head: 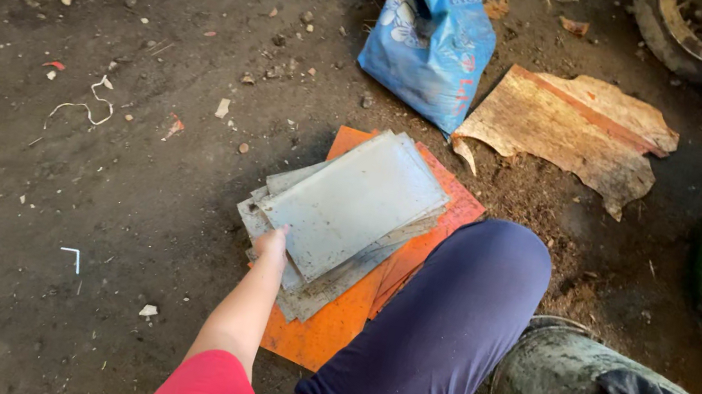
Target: The person sits on a low stool and wipes rectangular tiles with a dark cloth. They pick up tiles from a stack, wipe both sides, and place them back on the stack. The person repeats this process for multiple tiles.
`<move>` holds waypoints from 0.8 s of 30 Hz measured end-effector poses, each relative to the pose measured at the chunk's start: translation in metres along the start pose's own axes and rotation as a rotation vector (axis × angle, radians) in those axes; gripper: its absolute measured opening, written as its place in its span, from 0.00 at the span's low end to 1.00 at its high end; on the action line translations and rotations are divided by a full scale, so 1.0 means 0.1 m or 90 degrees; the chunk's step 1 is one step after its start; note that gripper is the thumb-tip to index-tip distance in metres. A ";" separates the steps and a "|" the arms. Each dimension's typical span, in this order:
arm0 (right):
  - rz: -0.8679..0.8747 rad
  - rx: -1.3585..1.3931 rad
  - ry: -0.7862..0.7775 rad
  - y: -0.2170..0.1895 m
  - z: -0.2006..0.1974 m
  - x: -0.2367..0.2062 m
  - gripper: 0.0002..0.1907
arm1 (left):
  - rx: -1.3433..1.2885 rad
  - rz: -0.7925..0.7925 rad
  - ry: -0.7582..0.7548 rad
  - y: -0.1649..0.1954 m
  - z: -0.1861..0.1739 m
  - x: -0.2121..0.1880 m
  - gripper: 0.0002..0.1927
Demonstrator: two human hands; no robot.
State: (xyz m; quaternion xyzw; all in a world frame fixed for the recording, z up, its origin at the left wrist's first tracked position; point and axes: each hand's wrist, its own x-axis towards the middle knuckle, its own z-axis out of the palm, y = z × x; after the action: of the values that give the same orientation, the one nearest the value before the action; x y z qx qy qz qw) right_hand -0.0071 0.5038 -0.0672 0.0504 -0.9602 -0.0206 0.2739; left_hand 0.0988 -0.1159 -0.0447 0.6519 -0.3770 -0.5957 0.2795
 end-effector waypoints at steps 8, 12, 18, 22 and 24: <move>0.035 -0.016 -0.031 0.00 -0.07 0.16 0.29 | -0.148 0.160 -0.042 0.22 0.24 -0.18 0.11; 0.072 -0.051 -0.091 0.39 -0.20 0.34 0.27 | -0.126 0.265 -0.110 0.75 0.38 -0.33 0.07; 0.562 0.043 -0.093 1.50 -0.63 0.30 0.25 | -0.104 0.406 -0.309 1.91 0.42 -1.05 0.02; 0.878 0.255 0.028 1.85 -0.71 0.17 0.25 | -0.057 0.407 -0.414 2.22 0.78 -1.97 0.04; 0.911 0.413 0.123 1.90 -0.72 0.15 0.29 | -0.060 0.375 -0.470 2.09 1.14 -2.42 0.06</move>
State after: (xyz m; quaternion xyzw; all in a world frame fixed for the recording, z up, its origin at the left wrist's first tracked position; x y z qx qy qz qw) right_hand 0.0017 0.6903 0.0144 -0.5006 -0.6892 0.4462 0.2744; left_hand -0.0482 -0.0237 0.2466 0.2484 -0.5923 -0.6997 0.3129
